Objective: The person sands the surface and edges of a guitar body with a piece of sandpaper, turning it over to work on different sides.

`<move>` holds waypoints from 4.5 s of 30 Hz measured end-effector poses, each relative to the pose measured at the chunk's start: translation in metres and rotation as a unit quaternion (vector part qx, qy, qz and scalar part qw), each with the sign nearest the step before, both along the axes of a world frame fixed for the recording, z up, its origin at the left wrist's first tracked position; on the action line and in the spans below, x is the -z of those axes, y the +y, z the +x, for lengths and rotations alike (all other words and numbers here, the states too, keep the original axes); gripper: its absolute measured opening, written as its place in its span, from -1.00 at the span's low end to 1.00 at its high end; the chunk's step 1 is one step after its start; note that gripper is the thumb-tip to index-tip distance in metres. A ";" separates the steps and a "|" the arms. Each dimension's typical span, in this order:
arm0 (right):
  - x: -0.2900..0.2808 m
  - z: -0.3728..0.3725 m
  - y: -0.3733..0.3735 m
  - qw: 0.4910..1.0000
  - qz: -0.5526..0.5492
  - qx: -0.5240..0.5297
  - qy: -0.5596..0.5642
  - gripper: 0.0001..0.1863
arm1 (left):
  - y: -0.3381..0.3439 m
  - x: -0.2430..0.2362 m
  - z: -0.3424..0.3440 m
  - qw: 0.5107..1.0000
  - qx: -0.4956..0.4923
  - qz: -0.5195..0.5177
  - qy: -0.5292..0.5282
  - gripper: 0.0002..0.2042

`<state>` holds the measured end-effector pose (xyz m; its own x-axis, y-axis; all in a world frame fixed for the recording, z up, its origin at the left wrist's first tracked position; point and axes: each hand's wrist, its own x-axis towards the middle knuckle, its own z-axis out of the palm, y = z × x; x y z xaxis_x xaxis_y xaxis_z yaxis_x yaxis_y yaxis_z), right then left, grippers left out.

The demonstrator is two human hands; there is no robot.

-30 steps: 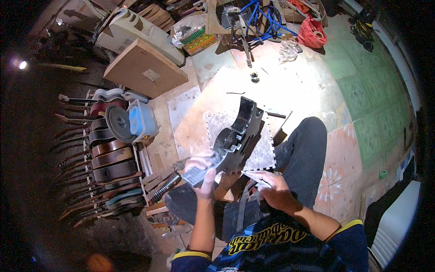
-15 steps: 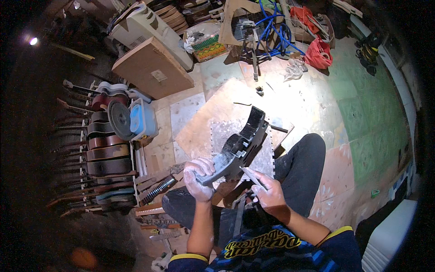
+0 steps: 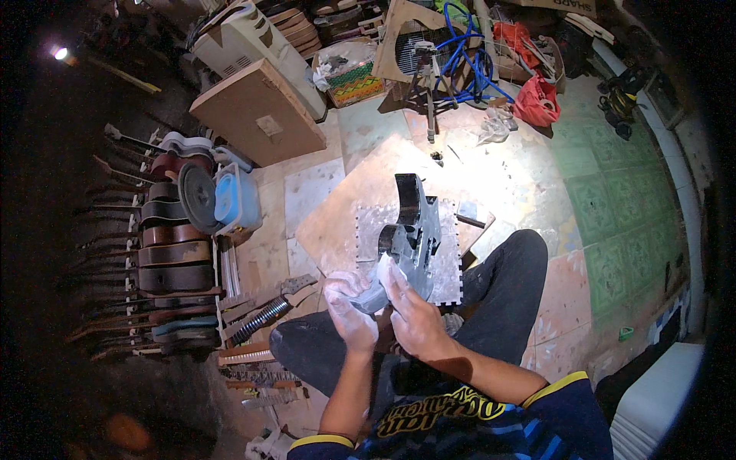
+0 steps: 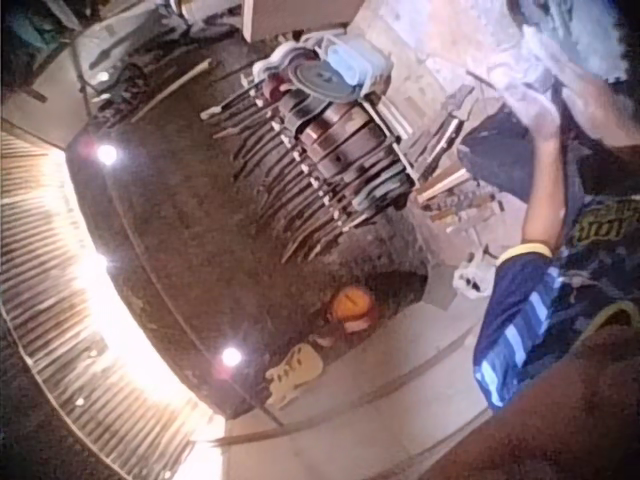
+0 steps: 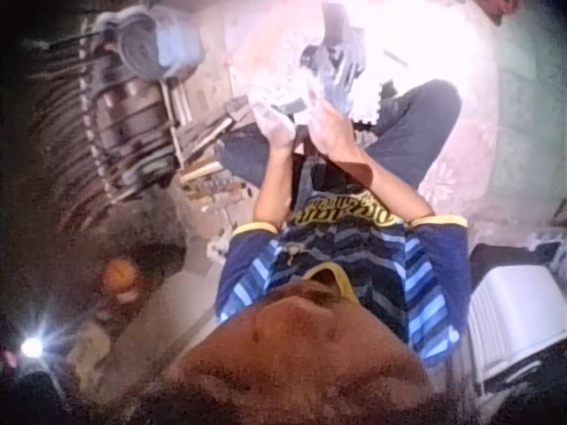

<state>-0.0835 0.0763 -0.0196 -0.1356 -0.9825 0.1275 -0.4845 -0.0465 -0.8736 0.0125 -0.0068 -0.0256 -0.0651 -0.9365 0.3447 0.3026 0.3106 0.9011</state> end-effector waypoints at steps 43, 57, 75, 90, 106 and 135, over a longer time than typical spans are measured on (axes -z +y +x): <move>-0.018 -0.055 0.019 0.989 0.051 -0.038 0.131 -0.22 | -0.007 -0.038 -0.014 0.993 0.079 -0.084 -0.016 -0.62; -0.024 -0.049 -0.013 0.985 0.103 -0.044 0.134 -0.16 | -0.004 -0.031 -0.017 0.992 -0.017 -0.060 -0.107 -0.70; -0.015 -0.042 -0.003 0.997 0.045 -0.025 0.065 -0.21 | -0.023 -0.043 -0.013 0.995 0.008 -0.021 -0.101 -0.73; -0.014 -0.041 -0.019 0.999 -0.010 0.002 0.034 -0.18 | -0.023 -0.042 -0.011 0.990 0.010 -0.040 -0.132 -0.71; -0.014 -0.043 -0.015 1.000 0.021 -0.007 0.010 -0.21 | -0.020 -0.039 -0.013 0.992 0.015 -0.066 -0.102 -0.73; -0.023 -0.032 0.006 0.997 0.063 0.011 0.047 -0.58 | -0.022 -0.048 -0.012 0.998 0.025 0.020 -0.057 -0.72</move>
